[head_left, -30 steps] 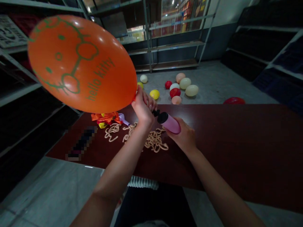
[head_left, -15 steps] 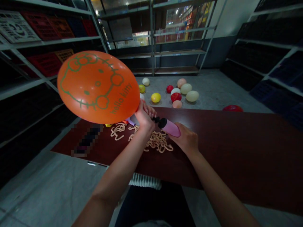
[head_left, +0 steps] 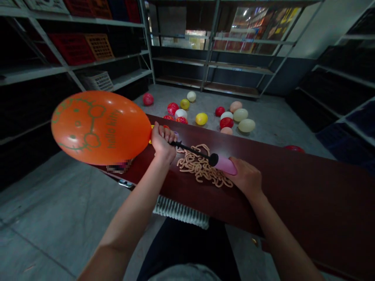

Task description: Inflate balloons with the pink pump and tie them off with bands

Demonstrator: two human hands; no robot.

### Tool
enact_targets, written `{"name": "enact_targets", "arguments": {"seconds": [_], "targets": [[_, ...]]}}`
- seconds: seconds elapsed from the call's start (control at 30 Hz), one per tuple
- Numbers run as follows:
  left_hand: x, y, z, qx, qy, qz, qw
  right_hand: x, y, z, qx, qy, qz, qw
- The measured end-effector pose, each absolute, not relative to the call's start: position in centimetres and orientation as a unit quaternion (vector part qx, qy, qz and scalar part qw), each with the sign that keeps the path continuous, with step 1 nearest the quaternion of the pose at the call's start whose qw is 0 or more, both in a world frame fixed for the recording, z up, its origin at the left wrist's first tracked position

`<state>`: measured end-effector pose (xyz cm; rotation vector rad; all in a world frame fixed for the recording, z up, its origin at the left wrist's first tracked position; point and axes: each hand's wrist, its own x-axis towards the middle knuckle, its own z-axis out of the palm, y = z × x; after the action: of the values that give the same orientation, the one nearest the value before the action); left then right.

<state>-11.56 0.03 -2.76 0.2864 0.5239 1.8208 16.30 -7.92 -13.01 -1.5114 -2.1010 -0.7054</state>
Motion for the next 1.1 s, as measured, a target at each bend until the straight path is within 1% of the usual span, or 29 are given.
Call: {"name": "enact_targets", "arguments": {"seconds": [0.13,0.27,0.5,0.63,0.73,0.9,1.0,1.1], "targets": [[-11.9,-0.1,-3.5,0.102,0.233,0.778,0.575,16.2,-7.8,-13.0,-0.536,-0.771,-0.264,0.220],[-11.2,0.1,-2.1,0.138,0.224,0.777,0.571,16.2,-7.8,-13.1,-0.554,-0.758,-0.248,0.240],[-7.0,-0.1,2.7,0.216,0.207,0.786,0.541,16.7,-7.7,-13.4,-0.605,-0.698,-0.198,0.328],[-3.0,0.0,4.2,0.275,0.189,0.773,0.539,17.0,-7.6,-13.2,-0.624,-0.659,-0.170,0.384],[0.5,0.2,3.7,0.301,0.211,0.745,0.557,16.9,-7.6,-13.1,-0.642,-0.634,-0.142,0.407],[5.7,-0.1,0.3,0.307,0.219,0.717,0.587,16.8,-7.6,-12.7,-0.671,-0.600,-0.099,0.424],[7.0,-0.4,-1.3,0.307,0.209,0.715,0.592,16.9,-7.7,-12.4,-0.673,-0.600,-0.097,0.421],[7.0,-0.3,-1.7,0.303,0.215,0.709,0.599,17.1,-7.7,-12.2,-0.672,-0.605,-0.098,0.416]]}}
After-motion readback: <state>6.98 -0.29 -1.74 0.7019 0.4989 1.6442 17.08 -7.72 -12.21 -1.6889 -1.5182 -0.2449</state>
